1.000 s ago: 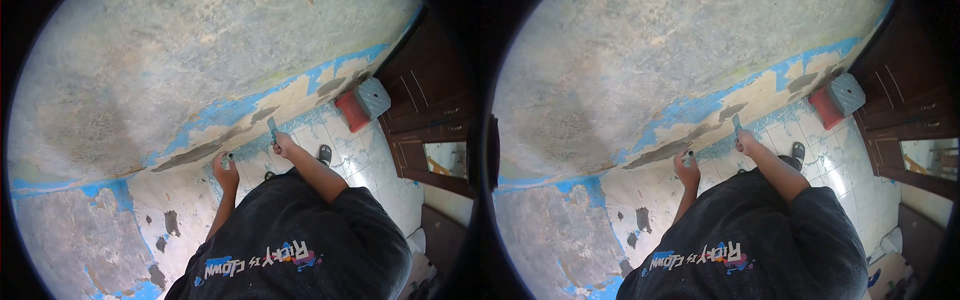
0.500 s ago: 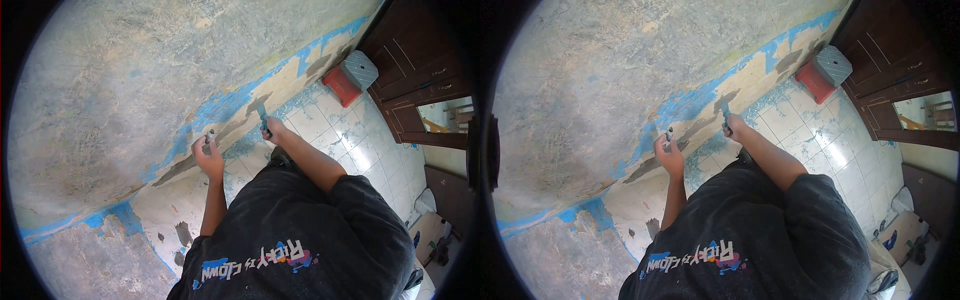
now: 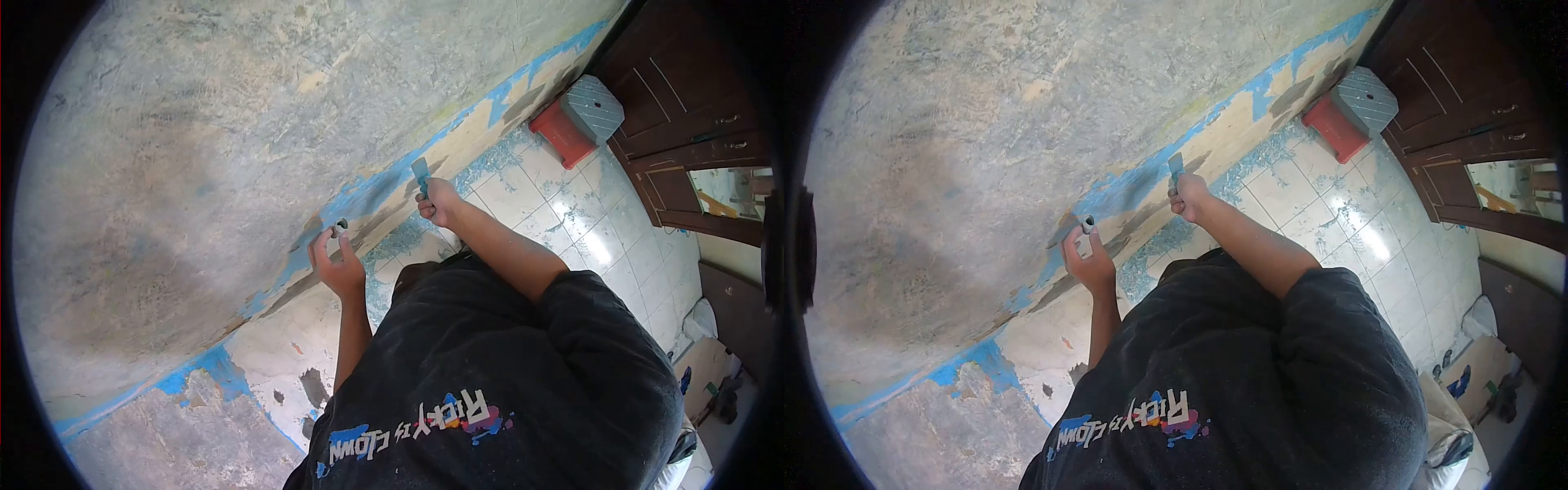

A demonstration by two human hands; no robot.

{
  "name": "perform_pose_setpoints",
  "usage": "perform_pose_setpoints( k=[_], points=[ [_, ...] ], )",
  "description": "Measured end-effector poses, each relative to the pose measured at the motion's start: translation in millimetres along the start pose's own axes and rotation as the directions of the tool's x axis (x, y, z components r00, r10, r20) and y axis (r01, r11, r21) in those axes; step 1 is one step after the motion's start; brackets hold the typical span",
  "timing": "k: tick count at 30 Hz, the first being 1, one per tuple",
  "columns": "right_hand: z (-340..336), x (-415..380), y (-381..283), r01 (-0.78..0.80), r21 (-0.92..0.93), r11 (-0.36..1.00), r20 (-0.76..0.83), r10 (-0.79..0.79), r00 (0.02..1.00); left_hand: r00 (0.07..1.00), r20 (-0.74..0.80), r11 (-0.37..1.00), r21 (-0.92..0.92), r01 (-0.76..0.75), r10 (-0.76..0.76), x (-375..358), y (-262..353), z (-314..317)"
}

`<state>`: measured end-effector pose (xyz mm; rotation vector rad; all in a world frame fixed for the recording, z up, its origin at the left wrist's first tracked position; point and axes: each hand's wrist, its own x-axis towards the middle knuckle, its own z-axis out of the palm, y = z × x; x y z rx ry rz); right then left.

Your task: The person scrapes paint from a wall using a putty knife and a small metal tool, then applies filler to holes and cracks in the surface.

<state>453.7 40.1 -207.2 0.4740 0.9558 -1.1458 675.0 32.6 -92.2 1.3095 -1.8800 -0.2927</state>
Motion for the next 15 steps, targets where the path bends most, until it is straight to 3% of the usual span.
perform_pose_setpoints(
  k=[5, 8, 11, 15],
  points=[
    [8, -13, -8, -0.002, 0.073, 0.997, 0.015, 0.001, 1.000, 0.999, 0.034, 0.999, -0.021, -0.034, 0.035, 8, -3, 6],
    [11, -18, -10, -0.026, -0.024, 0.999, -0.012, 0.025, 1.000, 0.997, 0.068, 0.998, -0.047, -0.033, 0.036, 13, -13, 13],
    [7, -10, -11, -0.061, 0.047, 0.997, 0.024, 0.060, 0.998, 0.992, 0.097, 0.996, -0.032, -0.078, 0.081, 19, -9, 12],
    [15, -12, -11, 0.016, -0.009, 1.000, -0.031, -0.016, 0.999, 0.984, 0.094, 0.988, -0.041, -0.149, 0.153, 28, -9, 10]
  ],
)
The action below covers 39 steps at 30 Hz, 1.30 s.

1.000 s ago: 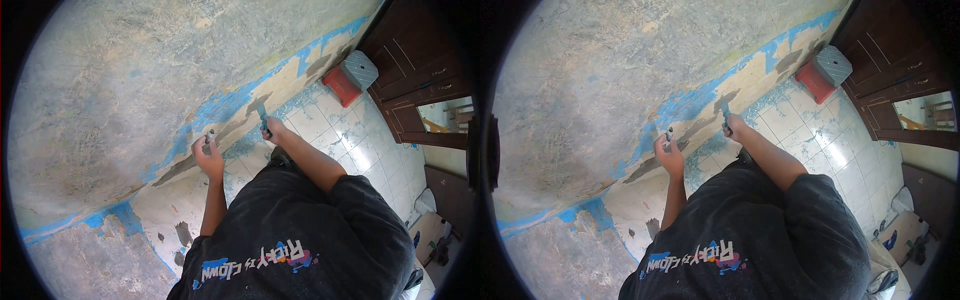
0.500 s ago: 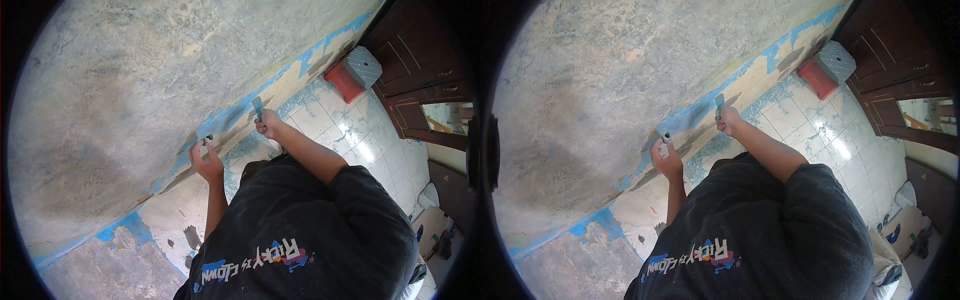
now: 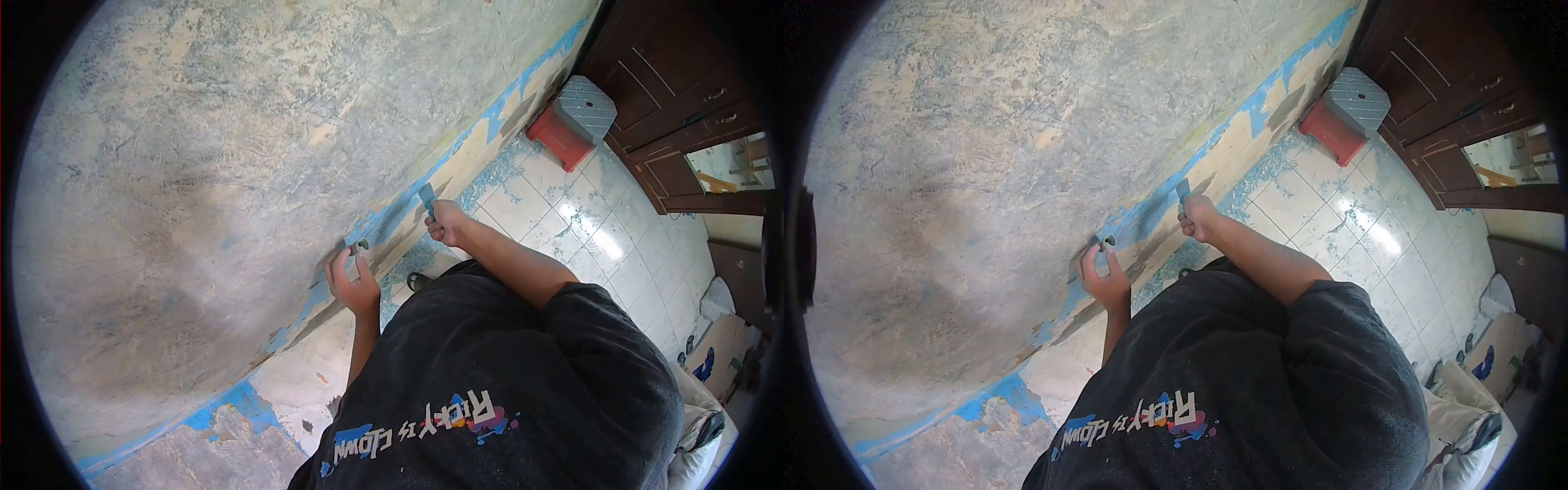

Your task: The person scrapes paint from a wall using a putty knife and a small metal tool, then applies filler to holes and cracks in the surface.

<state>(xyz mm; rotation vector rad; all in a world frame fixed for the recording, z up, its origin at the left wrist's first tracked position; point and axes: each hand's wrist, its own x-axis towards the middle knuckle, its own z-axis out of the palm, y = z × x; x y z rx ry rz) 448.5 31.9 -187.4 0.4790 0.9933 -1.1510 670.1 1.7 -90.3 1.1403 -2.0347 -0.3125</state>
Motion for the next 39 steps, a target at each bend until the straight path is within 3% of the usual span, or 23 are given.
perform_pose_setpoints(
  k=[8, 23, 29, 32, 39],
  points=[
    [2, 3, -6, -0.094, 0.042, 0.995, 0.035, 0.093, 0.995, 0.998, -0.045, 0.999, 0.017, -0.038, 0.039, 11, -1, 4],
    [7, -26, -2, -0.003, -0.085, 0.996, 0.011, 0.003, 1.000, 0.992, -0.121, 0.999, 0.038, 0.033, -0.028, 12, 9, 13],
    [-17, 23, -11, -0.039, -0.030, 0.999, -0.004, 0.038, 0.999, 0.992, -0.122, 0.999, 0.026, 0.030, -0.027, 14, 11, 15],
    [-5, -6, -12, -0.041, -0.047, 0.998, 0.054, 0.044, 0.998, 0.993, -0.113, 0.998, 0.056, 0.020, -0.014, 14, 8, 12],
    [-7, 3, -5, -0.054, -0.091, 0.994, 0.028, 0.057, 0.998, 0.990, -0.129, 0.996, 0.055, 0.071, -0.064, 14, 12, 16]
  ],
)
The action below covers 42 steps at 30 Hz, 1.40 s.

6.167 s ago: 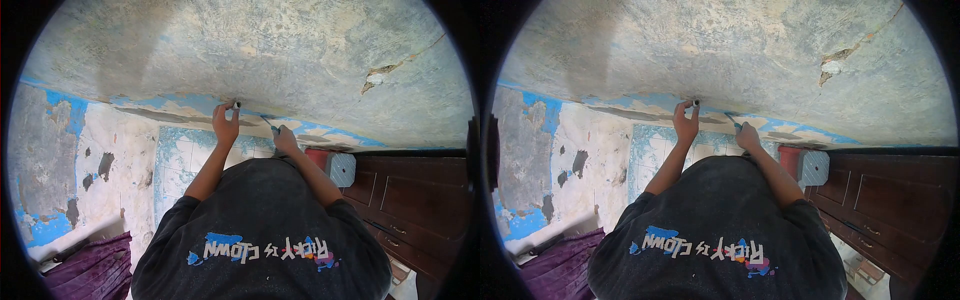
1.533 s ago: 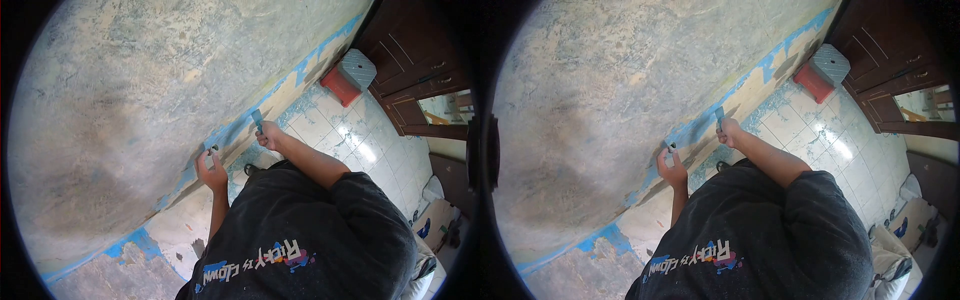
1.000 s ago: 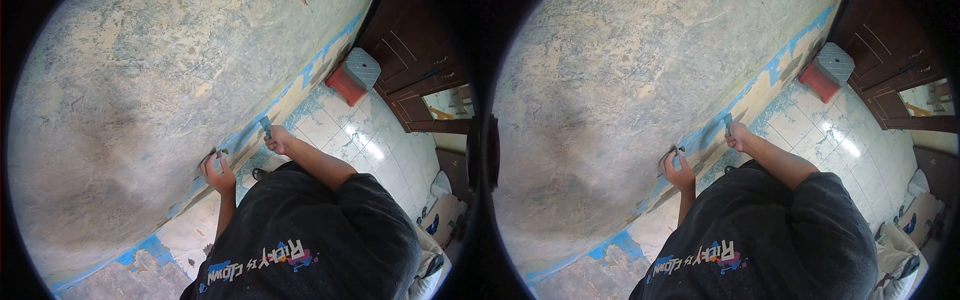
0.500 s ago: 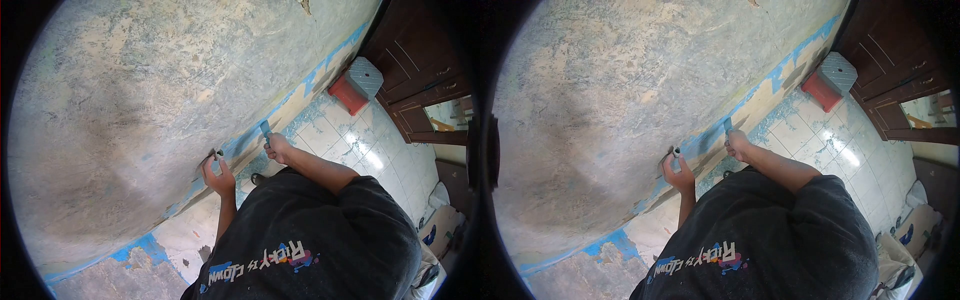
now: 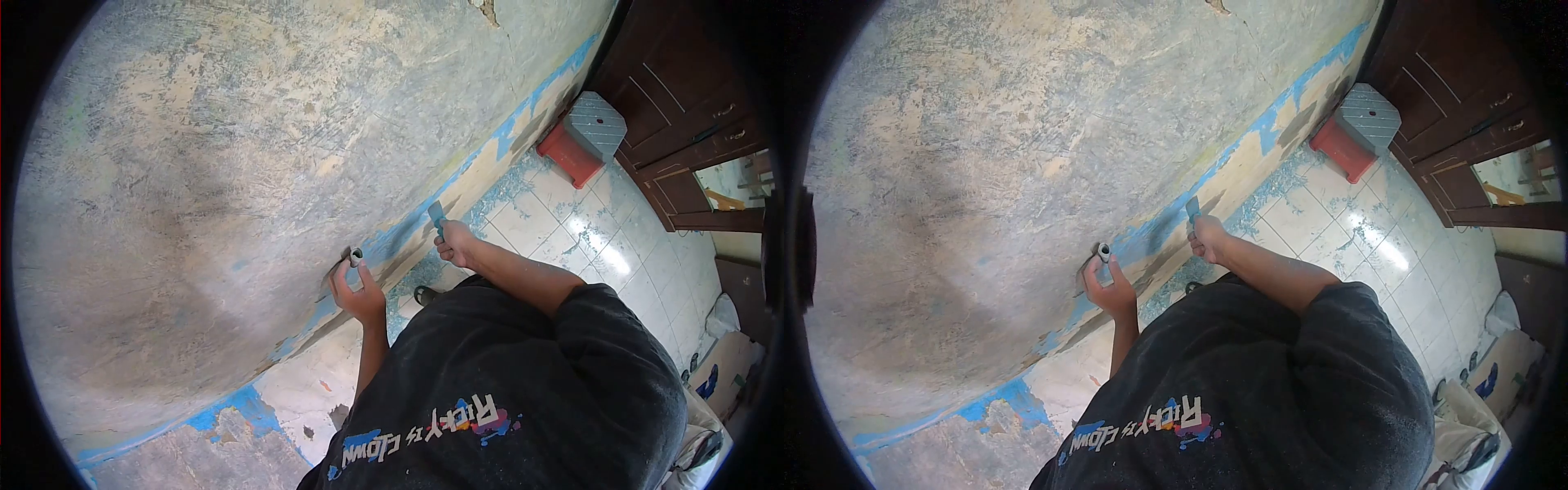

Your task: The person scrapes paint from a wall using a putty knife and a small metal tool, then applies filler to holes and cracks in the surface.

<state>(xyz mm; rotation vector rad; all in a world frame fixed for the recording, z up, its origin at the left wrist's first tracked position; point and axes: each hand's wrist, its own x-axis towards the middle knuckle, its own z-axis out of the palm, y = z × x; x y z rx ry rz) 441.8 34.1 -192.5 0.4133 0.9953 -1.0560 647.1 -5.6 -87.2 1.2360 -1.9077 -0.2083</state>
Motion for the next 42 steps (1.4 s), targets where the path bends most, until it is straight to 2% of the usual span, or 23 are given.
perform_pose_setpoints(
  k=[2, 5, 11, 14, 20, 23, 26, 32, 35, 38, 42],
  points=[
    [12, -23, -1, 0.011, -0.012, 1.000, 0.015, -0.011, 1.000, 1.000, -0.003, 1.000, -0.011, 0.017, -0.017, -4, -7, 1],
    [10, -13, 2, -0.005, -0.058, 0.998, -0.026, 0.003, 1.000, 0.999, 0.002, 0.999, -0.014, 0.046, -0.046, -5, -5, 1],
    [17, -25, -1, 0.009, -0.062, 0.998, 0.010, -0.008, 1.000, 1.000, -0.004, 1.000, -0.016, 0.025, -0.025, -4, -5, 0],
    [-2, 14, 5, -0.012, -0.068, 0.998, 0.006, 0.013, 1.000, 0.998, -0.015, 0.998, -0.007, 0.058, -0.058, -4, 0, -1],
    [10, -11, 3, 0.001, -0.037, 0.999, 0.005, -0.001, 1.000, 0.998, -0.020, 0.998, -0.006, 0.059, -0.059, -5, -4, 0],
    [-5, 14, 6, -0.012, -0.066, 0.998, 0.011, 0.013, 1.000, 0.996, -0.031, 0.997, -0.004, 0.083, -0.083, -3, 2, 1],
    [8, -5, 3, 0.011, -0.029, 1.000, 0.035, -0.010, 0.999, 0.999, -0.023, 0.999, 0.002, 0.044, -0.044, -3, -2, 1],
    [-5, 19, 11, 0.012, -0.092, 0.996, 0.012, -0.011, 1.000, 0.997, -0.040, 0.998, 0.018, 0.062, -0.061, -4, -1, 3],
    [18, -14, 2, -0.005, -0.085, 0.996, -0.002, 0.004, 1.000, 0.998, -0.032, 0.998, 0.036, 0.054, -0.053, -5, -2, 2],
    [-2, 16, 7, -0.022, -0.138, 0.990, -0.007, 0.021, 1.000, 0.998, -0.023, 0.998, 0.020, 0.063, -0.063, -3, 1, 2],
    [5, 13, 5, 0.029, -0.131, 0.991, 0.003, -0.028, 1.000, 0.997, -0.026, 0.997, 0.033, 0.074, -0.073, -3, -1, 0]
  ],
)
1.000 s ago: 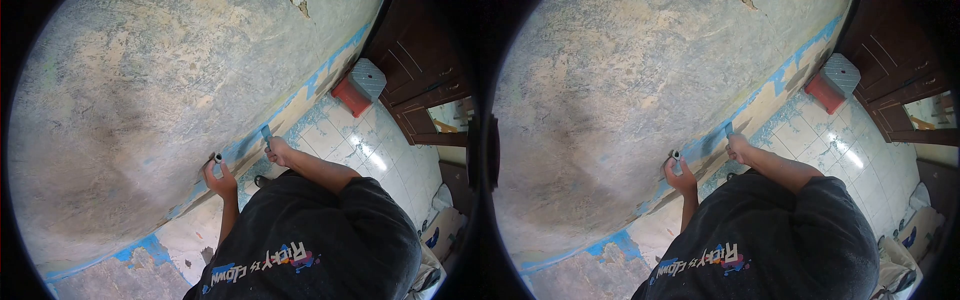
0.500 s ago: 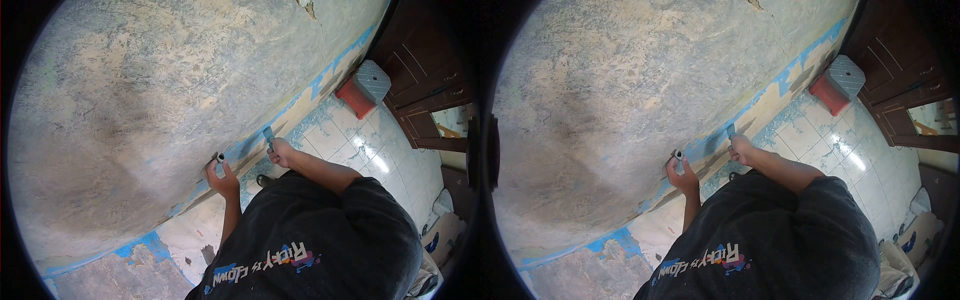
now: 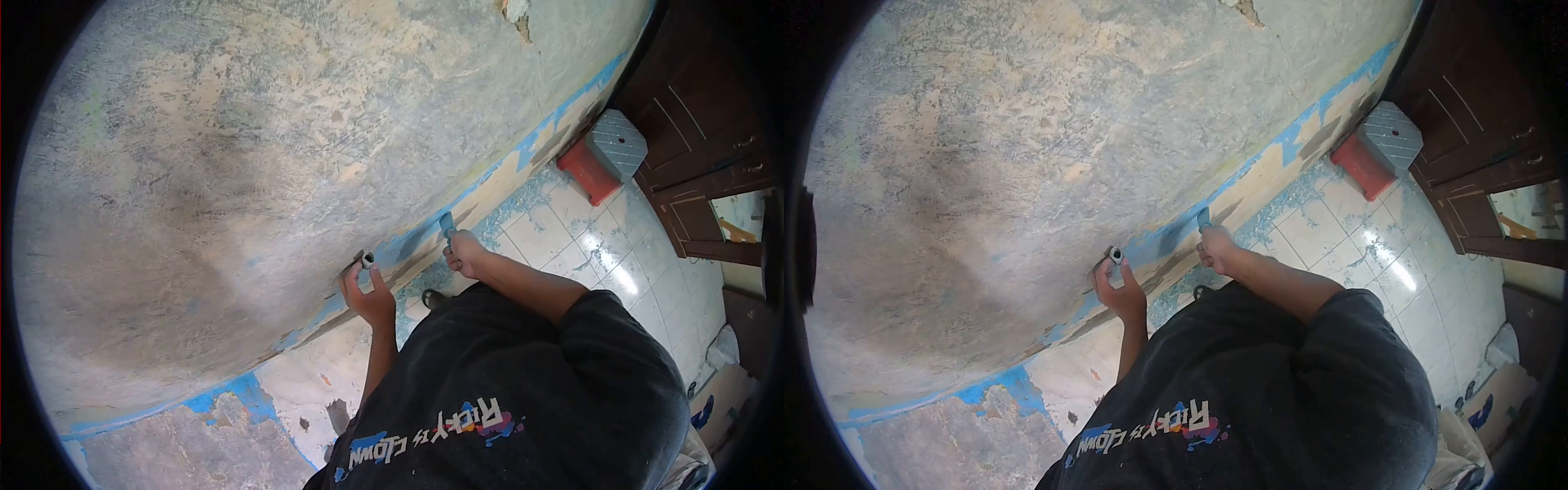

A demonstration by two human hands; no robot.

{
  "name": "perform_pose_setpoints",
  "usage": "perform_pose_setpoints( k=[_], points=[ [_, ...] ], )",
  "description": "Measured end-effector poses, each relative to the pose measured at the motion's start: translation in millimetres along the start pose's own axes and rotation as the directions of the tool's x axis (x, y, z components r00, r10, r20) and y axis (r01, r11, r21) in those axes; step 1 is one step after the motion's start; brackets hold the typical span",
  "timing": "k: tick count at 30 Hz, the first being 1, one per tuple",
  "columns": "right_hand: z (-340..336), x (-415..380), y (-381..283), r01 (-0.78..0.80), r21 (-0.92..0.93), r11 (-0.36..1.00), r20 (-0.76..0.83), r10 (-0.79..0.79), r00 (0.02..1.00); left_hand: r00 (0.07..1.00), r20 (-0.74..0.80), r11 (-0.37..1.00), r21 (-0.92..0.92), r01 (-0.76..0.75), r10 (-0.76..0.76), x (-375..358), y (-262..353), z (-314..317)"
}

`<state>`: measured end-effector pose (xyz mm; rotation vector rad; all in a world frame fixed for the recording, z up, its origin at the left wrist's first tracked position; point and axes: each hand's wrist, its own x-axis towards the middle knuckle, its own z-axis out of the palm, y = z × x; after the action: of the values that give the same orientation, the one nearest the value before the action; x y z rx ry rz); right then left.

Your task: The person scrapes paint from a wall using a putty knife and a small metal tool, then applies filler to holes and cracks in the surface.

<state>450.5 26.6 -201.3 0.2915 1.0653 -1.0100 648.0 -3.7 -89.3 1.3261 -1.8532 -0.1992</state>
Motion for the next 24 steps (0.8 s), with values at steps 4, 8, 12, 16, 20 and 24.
perform_pose_setpoints(
  k=[4, 8, 12, 16, 20, 24],
  points=[
    [-2, -5, 5, 0.028, -0.031, 0.999, -0.029, -0.029, 0.999, 1.000, -0.003, 1.000, -0.019, -0.024, 0.024, -1, -2, 1],
    [-3, -10, 0, -0.005, 0.045, 0.999, -0.003, 0.005, 1.000, 1.000, -0.013, 1.000, -0.011, -0.008, 0.008, -2, 0, 1],
    [-1, -20, 5, 0.030, -0.035, 0.999, -0.019, -0.031, 0.999, 1.000, 0.001, 1.000, -0.014, -0.010, 0.010, -5, -2, -1],
    [-2, -18, 0, 0.071, -0.052, 0.996, -0.026, -0.072, 0.997, 1.000, -0.013, 1.000, -0.018, -0.004, 0.004, -3, 1, 3],
    [-8, 1, 6, 0.061, -0.049, 0.997, -0.011, -0.062, 0.998, 1.000, 0.003, 0.999, -0.028, -0.023, 0.023, -4, -3, 0],
    [-10, 14, 4, 0.054, -0.004, 0.999, -0.036, -0.054, 0.998, 1.000, 0.005, 1.000, -0.020, -0.023, 0.024, 1, 0, 1]
  ],
)
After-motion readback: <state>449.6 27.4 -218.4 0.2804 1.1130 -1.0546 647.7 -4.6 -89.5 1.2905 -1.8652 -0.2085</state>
